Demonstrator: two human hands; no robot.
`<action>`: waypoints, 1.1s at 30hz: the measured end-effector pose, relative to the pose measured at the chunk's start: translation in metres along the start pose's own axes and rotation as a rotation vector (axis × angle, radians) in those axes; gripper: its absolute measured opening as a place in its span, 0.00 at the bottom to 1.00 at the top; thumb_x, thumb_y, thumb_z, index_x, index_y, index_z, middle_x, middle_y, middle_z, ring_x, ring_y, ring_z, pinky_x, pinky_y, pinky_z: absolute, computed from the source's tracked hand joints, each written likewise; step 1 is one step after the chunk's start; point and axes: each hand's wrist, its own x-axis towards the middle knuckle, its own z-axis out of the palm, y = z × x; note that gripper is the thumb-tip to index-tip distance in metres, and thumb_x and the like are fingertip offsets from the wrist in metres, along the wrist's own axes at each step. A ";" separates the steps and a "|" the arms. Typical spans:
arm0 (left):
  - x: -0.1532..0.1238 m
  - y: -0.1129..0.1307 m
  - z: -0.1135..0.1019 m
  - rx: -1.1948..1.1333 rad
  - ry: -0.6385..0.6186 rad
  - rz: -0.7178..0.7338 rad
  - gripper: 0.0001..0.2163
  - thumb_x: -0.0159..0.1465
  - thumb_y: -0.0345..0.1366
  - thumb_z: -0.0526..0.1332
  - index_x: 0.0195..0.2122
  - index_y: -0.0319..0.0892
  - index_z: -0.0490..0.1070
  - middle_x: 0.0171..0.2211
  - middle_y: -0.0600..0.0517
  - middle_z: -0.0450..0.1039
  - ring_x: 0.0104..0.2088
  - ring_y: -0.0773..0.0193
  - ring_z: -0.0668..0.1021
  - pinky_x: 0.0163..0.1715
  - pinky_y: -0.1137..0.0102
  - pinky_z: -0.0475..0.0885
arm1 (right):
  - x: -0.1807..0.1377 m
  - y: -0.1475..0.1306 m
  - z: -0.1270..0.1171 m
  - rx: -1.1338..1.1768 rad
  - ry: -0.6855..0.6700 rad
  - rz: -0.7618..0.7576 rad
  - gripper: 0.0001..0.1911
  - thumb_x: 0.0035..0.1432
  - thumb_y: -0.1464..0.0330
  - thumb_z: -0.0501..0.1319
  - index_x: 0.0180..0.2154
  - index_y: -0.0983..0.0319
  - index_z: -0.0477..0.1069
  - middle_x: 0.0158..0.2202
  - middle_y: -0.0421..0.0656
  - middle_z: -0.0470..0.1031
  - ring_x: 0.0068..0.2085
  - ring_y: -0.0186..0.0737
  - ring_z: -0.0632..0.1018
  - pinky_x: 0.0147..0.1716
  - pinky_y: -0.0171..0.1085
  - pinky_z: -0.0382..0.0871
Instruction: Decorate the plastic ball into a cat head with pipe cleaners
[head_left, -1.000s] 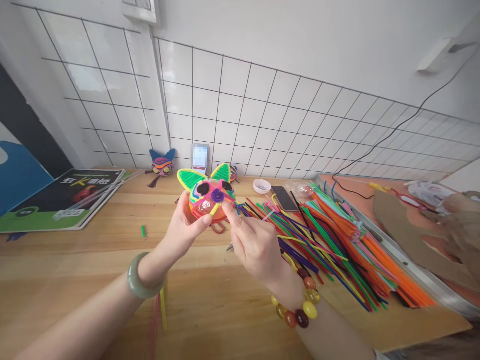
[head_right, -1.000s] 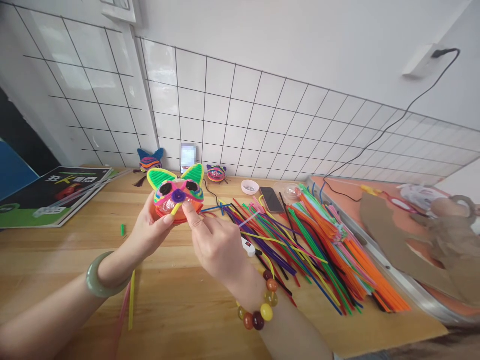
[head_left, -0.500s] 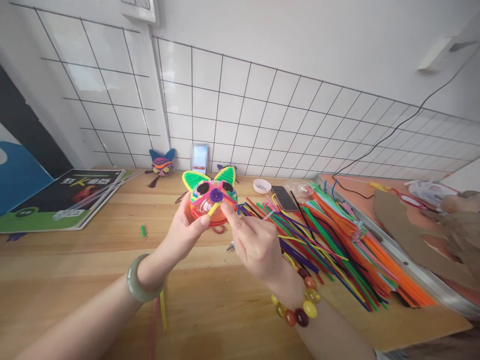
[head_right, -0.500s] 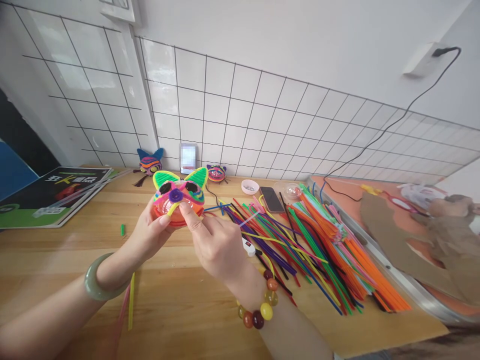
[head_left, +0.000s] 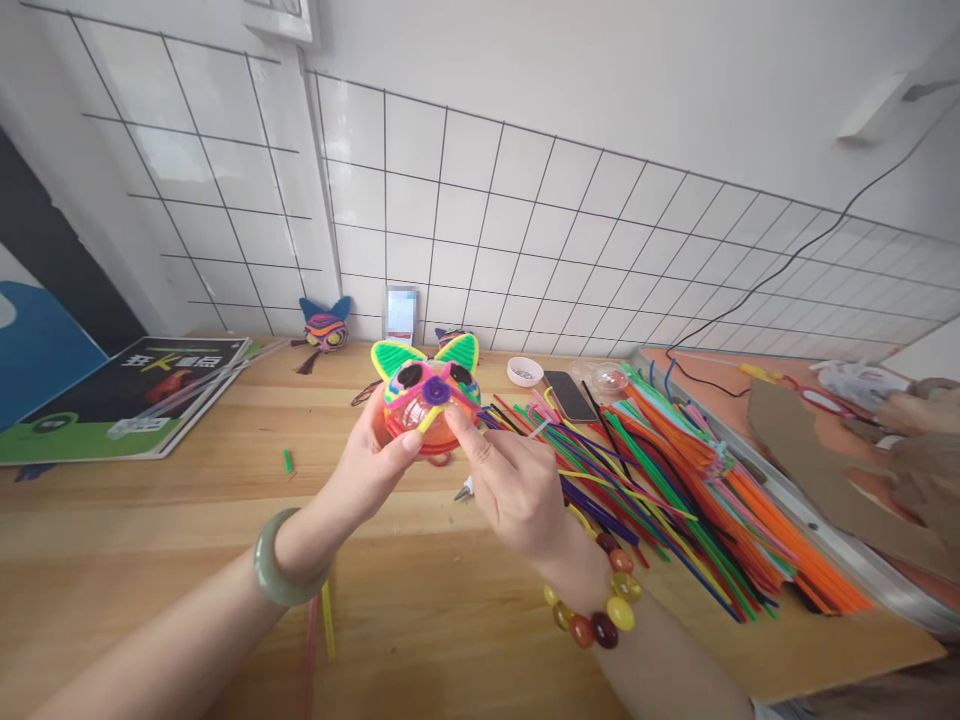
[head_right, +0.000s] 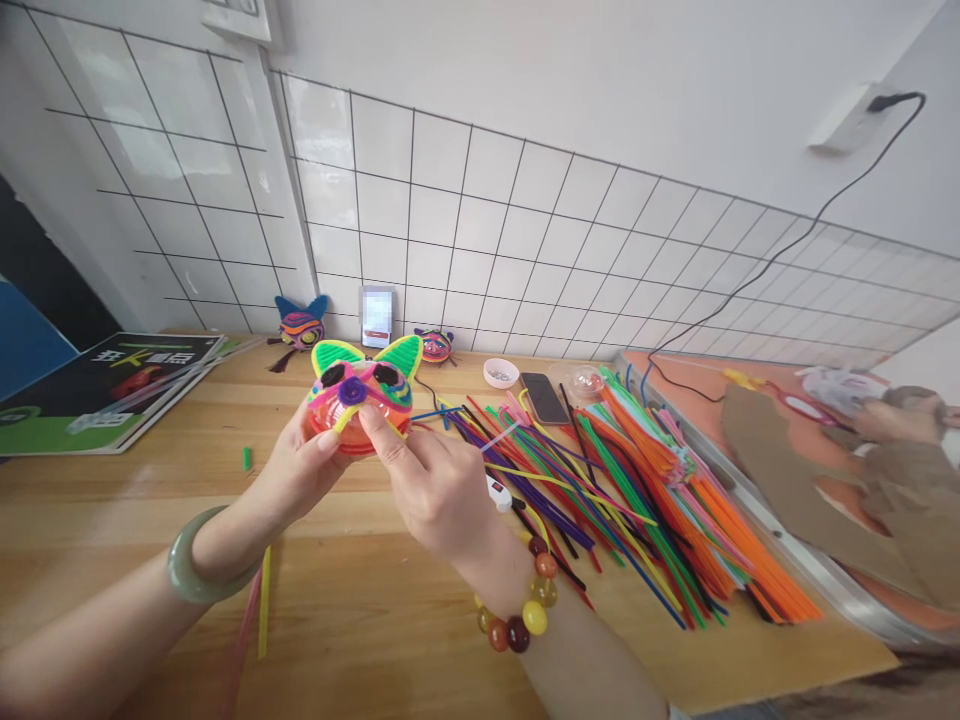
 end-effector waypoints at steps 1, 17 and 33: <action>0.000 0.000 0.000 0.004 -0.001 0.002 0.20 0.60 0.43 0.70 0.52 0.47 0.70 0.43 0.49 0.78 0.36 0.63 0.82 0.36 0.70 0.81 | -0.001 0.000 0.000 0.003 0.001 0.000 0.31 0.66 0.81 0.50 0.69 0.64 0.55 0.24 0.38 0.68 0.24 0.35 0.69 0.24 0.35 0.64; 0.000 -0.003 -0.004 0.074 0.001 0.037 0.22 0.61 0.44 0.69 0.54 0.47 0.67 0.52 0.46 0.76 0.40 0.57 0.83 0.31 0.68 0.81 | 0.000 0.001 0.002 0.036 0.027 0.019 0.31 0.65 0.81 0.50 0.68 0.64 0.55 0.24 0.38 0.70 0.23 0.35 0.70 0.22 0.36 0.64; 0.001 -0.007 -0.007 0.069 -0.069 0.062 0.21 0.65 0.43 0.66 0.57 0.48 0.65 0.43 0.48 0.78 0.33 0.62 0.81 0.32 0.66 0.81 | 0.002 0.004 0.002 0.063 0.035 0.069 0.28 0.68 0.78 0.48 0.67 0.62 0.58 0.26 0.39 0.76 0.23 0.34 0.71 0.23 0.34 0.66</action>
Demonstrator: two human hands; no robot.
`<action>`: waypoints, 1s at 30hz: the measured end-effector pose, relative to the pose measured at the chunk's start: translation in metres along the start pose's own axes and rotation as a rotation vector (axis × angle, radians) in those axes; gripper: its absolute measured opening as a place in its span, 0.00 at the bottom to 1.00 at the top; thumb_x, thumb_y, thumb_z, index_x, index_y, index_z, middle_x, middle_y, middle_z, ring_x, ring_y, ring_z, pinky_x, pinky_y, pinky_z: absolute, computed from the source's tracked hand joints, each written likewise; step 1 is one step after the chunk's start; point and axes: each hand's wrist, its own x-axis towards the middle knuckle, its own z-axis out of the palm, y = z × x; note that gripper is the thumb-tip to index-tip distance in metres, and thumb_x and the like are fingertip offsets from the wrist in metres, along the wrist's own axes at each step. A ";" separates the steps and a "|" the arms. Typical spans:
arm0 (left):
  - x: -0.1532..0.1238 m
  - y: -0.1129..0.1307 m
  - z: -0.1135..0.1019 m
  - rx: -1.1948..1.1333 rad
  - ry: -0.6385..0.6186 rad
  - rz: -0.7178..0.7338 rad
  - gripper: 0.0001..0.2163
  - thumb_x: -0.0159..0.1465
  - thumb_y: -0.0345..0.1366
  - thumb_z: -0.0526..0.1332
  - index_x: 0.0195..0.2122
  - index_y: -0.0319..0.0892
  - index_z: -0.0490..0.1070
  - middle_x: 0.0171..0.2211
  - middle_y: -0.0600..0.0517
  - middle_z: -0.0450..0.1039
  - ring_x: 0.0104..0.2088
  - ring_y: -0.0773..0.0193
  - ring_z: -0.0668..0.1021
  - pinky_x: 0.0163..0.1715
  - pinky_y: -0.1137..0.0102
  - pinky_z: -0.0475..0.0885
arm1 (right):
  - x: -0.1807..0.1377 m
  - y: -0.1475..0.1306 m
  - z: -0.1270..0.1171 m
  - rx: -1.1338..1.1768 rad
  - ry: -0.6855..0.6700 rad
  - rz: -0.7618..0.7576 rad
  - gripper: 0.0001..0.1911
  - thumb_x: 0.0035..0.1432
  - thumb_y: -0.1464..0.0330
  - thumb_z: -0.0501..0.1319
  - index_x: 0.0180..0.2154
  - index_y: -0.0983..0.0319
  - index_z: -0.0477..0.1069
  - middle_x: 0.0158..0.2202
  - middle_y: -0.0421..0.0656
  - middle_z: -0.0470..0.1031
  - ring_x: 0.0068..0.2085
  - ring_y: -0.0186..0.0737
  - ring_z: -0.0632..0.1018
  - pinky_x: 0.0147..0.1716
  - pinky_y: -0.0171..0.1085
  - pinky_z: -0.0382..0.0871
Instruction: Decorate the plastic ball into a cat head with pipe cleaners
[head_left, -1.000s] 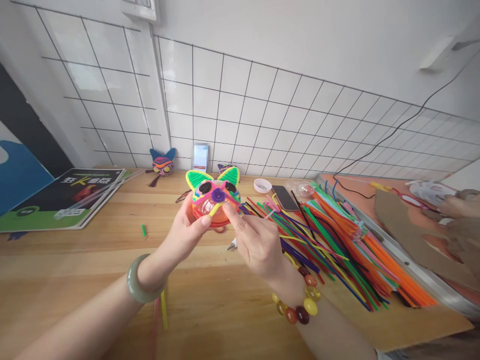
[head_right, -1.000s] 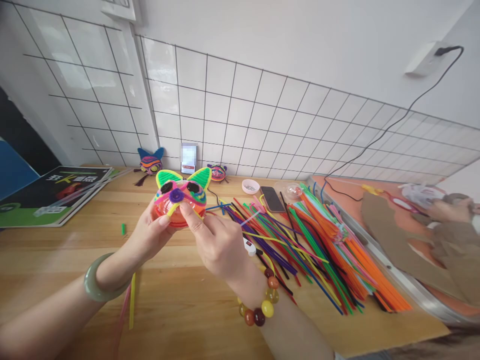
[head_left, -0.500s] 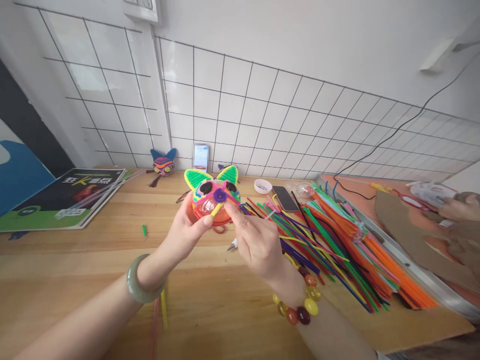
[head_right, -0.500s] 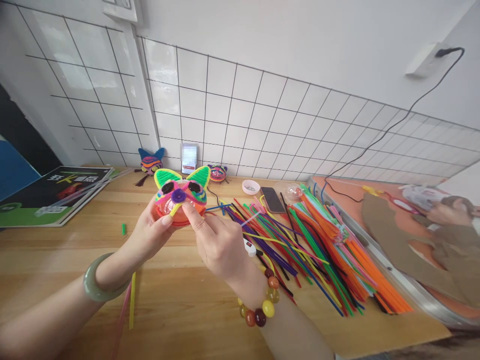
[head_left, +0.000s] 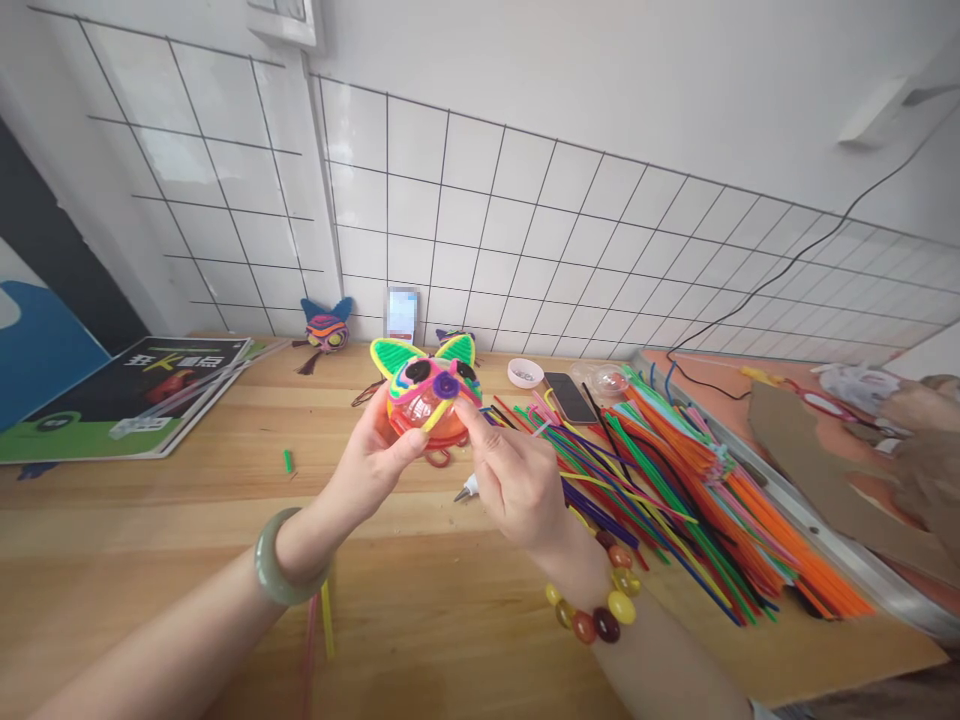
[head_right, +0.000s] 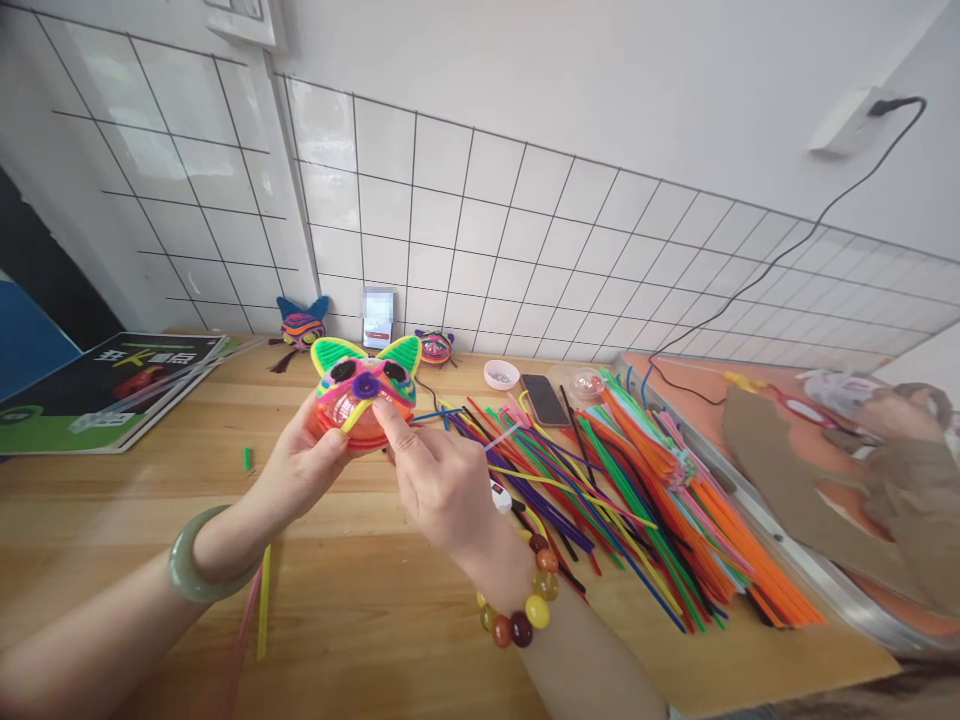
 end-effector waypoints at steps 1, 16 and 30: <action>0.000 0.000 0.000 -0.001 0.004 -0.003 0.22 0.65 0.44 0.66 0.58 0.48 0.65 0.44 0.47 0.78 0.34 0.61 0.82 0.33 0.66 0.81 | 0.000 0.000 0.000 0.003 -0.004 0.002 0.28 0.68 0.78 0.49 0.67 0.63 0.58 0.26 0.39 0.77 0.23 0.34 0.71 0.23 0.34 0.66; 0.005 0.011 0.013 -0.103 0.205 -0.110 0.28 0.54 0.59 0.69 0.47 0.44 0.71 0.45 0.45 0.80 0.36 0.55 0.83 0.31 0.66 0.79 | -0.008 0.002 0.007 -0.114 -0.090 -0.061 0.26 0.66 0.80 0.49 0.63 0.66 0.65 0.23 0.38 0.70 0.24 0.35 0.70 0.24 0.35 0.62; 0.003 0.013 0.019 -0.062 0.308 -0.228 0.18 0.59 0.44 0.70 0.45 0.41 0.71 0.39 0.48 0.80 0.35 0.60 0.82 0.31 0.70 0.79 | -0.012 0.004 0.014 -0.116 -0.126 -0.073 0.26 0.66 0.80 0.50 0.64 0.66 0.64 0.26 0.40 0.74 0.26 0.36 0.74 0.26 0.36 0.67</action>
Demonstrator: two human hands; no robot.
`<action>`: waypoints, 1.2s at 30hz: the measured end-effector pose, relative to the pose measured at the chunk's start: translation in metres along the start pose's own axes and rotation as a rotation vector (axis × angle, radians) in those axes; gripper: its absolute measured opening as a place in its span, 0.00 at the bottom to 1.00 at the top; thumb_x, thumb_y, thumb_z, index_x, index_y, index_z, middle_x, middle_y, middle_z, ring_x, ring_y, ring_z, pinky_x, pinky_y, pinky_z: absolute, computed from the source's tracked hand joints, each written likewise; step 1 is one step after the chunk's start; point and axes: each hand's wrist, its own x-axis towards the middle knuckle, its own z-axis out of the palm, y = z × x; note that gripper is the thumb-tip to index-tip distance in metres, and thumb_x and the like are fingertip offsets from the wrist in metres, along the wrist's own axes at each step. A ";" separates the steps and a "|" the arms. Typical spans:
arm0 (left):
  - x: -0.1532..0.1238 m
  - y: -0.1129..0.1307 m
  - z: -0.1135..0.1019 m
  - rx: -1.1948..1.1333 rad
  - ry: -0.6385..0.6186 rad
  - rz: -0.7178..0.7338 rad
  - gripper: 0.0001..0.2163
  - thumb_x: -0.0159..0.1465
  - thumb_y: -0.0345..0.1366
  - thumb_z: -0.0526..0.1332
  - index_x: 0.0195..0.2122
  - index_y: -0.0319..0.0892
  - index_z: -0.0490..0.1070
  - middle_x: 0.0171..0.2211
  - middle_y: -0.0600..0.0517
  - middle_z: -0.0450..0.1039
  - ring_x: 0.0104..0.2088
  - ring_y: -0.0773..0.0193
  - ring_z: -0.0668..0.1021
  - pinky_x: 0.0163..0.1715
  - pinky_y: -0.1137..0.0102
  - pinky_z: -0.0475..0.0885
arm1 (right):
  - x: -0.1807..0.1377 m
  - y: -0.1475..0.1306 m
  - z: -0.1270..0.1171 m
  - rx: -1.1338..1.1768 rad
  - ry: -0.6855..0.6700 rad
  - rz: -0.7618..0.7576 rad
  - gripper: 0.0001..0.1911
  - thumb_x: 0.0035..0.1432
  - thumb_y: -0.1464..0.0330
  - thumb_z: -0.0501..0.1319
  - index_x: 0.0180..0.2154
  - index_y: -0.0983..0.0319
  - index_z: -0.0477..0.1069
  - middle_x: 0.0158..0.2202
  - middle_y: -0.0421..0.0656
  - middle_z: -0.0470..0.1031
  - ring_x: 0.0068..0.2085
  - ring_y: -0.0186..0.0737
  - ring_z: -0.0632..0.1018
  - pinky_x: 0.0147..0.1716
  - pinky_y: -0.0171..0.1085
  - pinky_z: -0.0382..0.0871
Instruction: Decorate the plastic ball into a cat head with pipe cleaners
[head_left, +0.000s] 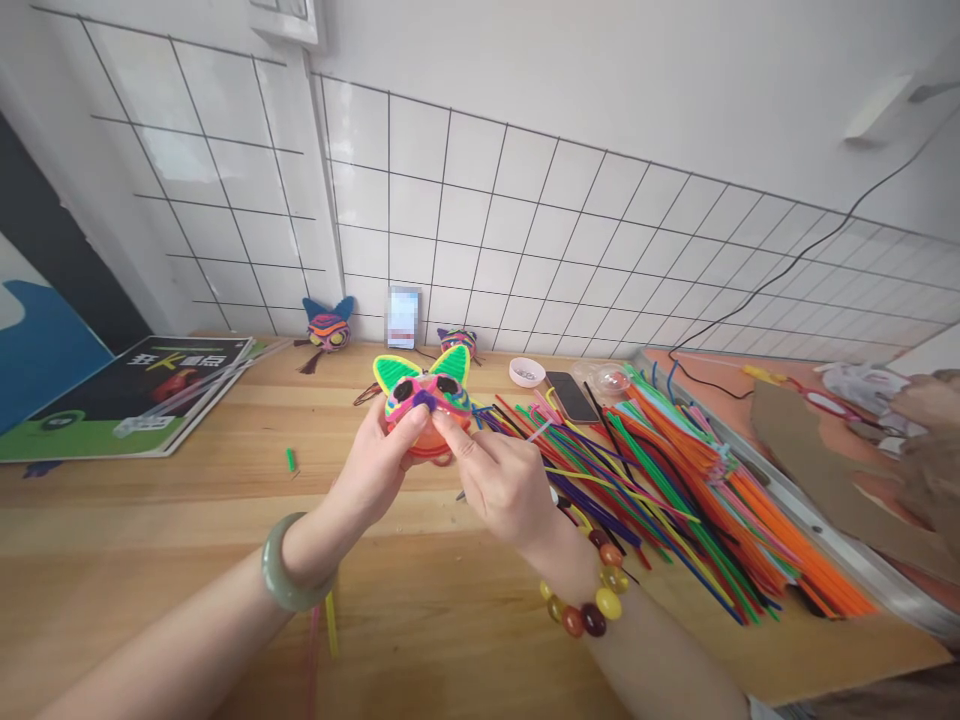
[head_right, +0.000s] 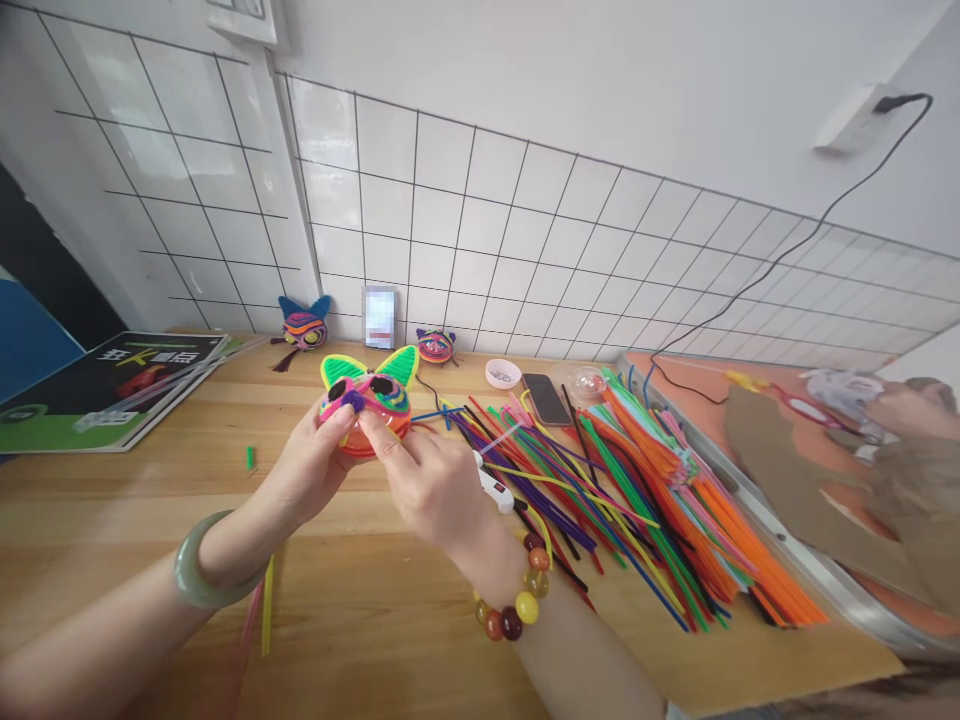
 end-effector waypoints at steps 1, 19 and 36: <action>0.000 0.000 0.000 0.005 0.019 -0.003 0.18 0.59 0.45 0.70 0.44 0.41 0.71 0.39 0.48 0.80 0.34 0.60 0.82 0.30 0.70 0.78 | 0.000 0.000 0.000 0.009 -0.009 0.002 0.27 0.66 0.80 0.50 0.65 0.66 0.63 0.26 0.40 0.75 0.27 0.36 0.74 0.26 0.36 0.68; 0.000 -0.005 -0.001 -0.107 -0.040 -0.083 0.14 0.61 0.47 0.68 0.39 0.41 0.75 0.32 0.50 0.80 0.32 0.61 0.82 0.33 0.69 0.80 | 0.008 -0.012 -0.002 0.161 0.050 0.178 0.16 0.70 0.73 0.52 0.57 0.65 0.66 0.43 0.49 0.84 0.34 0.38 0.84 0.33 0.35 0.78; -0.001 -0.002 0.001 -0.020 0.048 -0.071 0.18 0.60 0.49 0.68 0.42 0.40 0.73 0.38 0.45 0.82 0.36 0.53 0.84 0.33 0.64 0.81 | 0.004 -0.006 -0.005 0.192 0.006 0.097 0.18 0.70 0.75 0.50 0.57 0.67 0.70 0.31 0.43 0.80 0.28 0.35 0.77 0.29 0.34 0.72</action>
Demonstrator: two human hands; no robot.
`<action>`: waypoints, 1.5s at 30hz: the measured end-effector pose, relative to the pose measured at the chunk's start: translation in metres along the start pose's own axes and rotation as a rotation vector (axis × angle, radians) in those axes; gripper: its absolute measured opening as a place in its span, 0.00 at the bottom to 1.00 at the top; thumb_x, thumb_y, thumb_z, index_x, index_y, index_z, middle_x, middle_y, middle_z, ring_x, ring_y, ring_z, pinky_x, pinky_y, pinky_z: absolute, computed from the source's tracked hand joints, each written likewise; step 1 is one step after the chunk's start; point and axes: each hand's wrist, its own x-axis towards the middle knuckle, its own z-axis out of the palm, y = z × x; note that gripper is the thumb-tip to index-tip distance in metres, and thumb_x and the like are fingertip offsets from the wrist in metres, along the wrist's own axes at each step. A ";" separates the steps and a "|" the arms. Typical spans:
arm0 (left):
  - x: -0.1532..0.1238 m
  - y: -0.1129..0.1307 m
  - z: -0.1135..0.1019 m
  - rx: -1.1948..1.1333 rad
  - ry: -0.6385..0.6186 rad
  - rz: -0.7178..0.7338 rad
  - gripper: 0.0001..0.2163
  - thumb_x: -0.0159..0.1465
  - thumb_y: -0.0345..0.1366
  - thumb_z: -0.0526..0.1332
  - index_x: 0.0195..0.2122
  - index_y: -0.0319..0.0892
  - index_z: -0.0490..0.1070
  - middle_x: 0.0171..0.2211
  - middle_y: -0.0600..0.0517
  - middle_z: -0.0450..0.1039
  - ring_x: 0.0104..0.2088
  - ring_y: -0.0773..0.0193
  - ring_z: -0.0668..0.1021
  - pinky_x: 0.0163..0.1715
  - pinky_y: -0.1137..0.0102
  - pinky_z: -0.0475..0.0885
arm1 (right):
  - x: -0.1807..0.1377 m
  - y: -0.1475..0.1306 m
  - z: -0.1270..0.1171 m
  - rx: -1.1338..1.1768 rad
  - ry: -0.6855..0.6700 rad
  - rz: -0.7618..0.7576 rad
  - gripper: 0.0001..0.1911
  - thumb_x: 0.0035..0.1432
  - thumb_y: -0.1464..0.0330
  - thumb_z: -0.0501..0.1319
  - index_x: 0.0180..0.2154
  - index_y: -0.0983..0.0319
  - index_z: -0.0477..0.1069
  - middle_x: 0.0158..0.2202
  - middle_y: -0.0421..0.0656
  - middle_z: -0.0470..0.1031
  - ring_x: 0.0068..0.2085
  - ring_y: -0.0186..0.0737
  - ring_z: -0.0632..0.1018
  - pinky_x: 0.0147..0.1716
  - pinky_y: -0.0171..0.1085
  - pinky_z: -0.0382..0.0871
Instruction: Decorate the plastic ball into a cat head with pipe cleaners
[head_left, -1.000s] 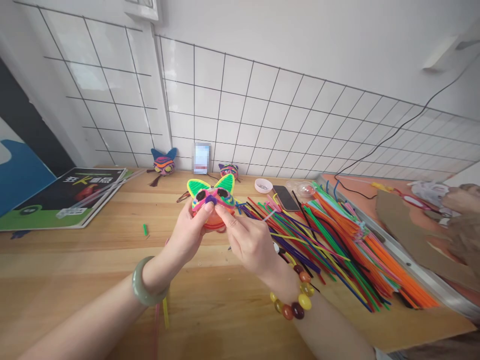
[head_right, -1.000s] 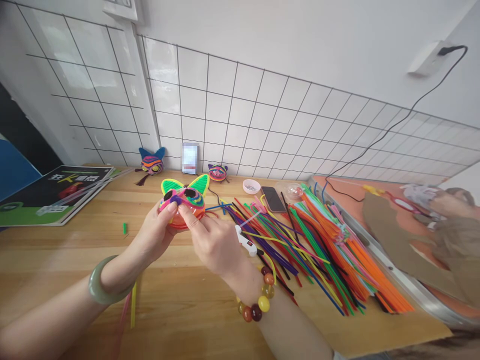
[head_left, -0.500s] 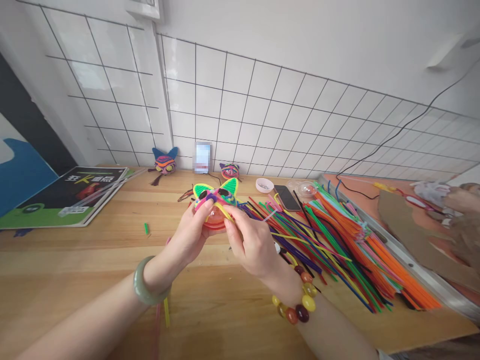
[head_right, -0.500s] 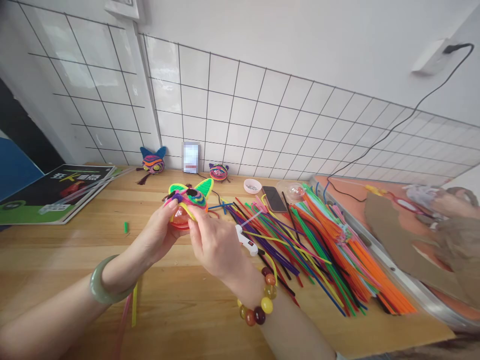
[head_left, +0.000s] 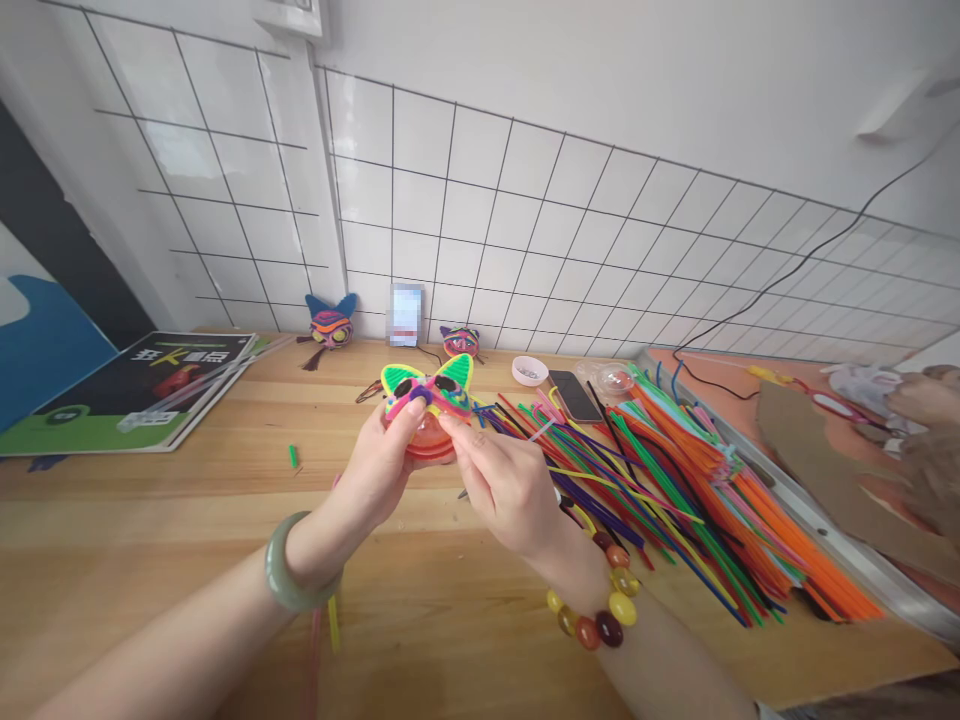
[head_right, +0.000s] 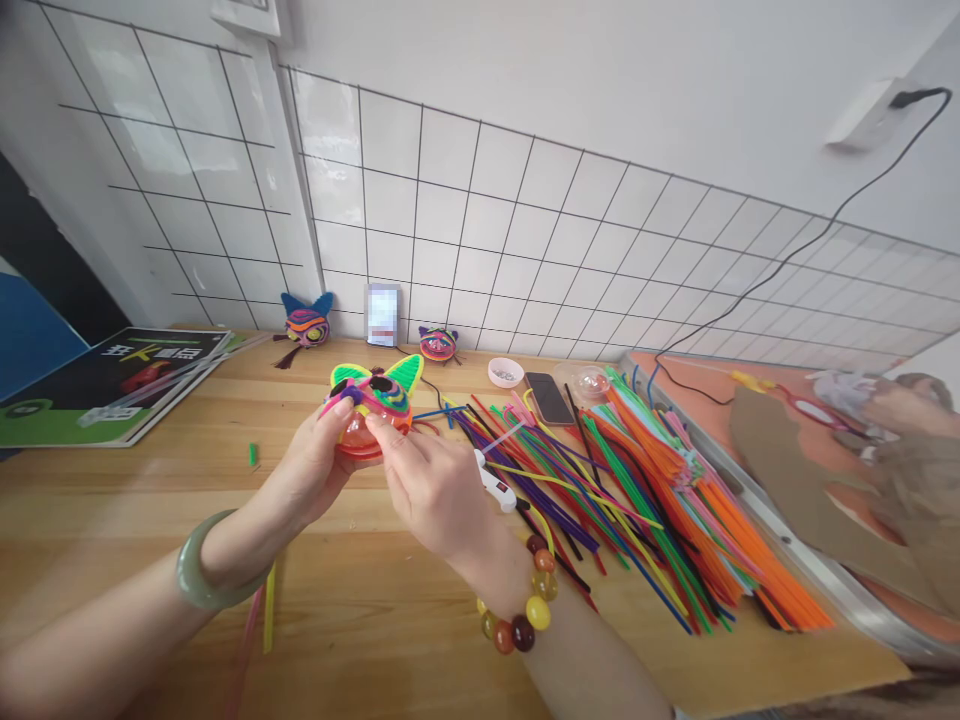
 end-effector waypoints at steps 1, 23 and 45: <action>0.000 0.000 0.000 0.002 -0.002 0.001 0.18 0.60 0.49 0.68 0.42 0.40 0.73 0.38 0.45 0.82 0.36 0.54 0.84 0.33 0.65 0.81 | 0.000 0.000 -0.001 -0.007 -0.007 -0.007 0.18 0.70 0.75 0.50 0.56 0.68 0.70 0.29 0.43 0.79 0.28 0.35 0.77 0.28 0.35 0.71; 0.005 0.015 -0.001 0.056 -0.023 -0.024 0.17 0.59 0.50 0.67 0.34 0.38 0.76 0.29 0.48 0.79 0.27 0.60 0.80 0.28 0.68 0.79 | -0.006 0.001 0.004 0.024 0.025 -0.044 0.20 0.68 0.78 0.53 0.59 0.66 0.67 0.35 0.47 0.83 0.31 0.38 0.81 0.30 0.36 0.76; 0.004 0.019 0.000 0.093 -0.038 0.019 0.15 0.61 0.47 0.66 0.35 0.38 0.75 0.27 0.49 0.79 0.24 0.62 0.79 0.27 0.68 0.78 | 0.003 0.001 -0.002 -0.058 0.042 -0.117 0.17 0.66 0.81 0.53 0.53 0.70 0.72 0.27 0.42 0.78 0.25 0.35 0.75 0.25 0.35 0.69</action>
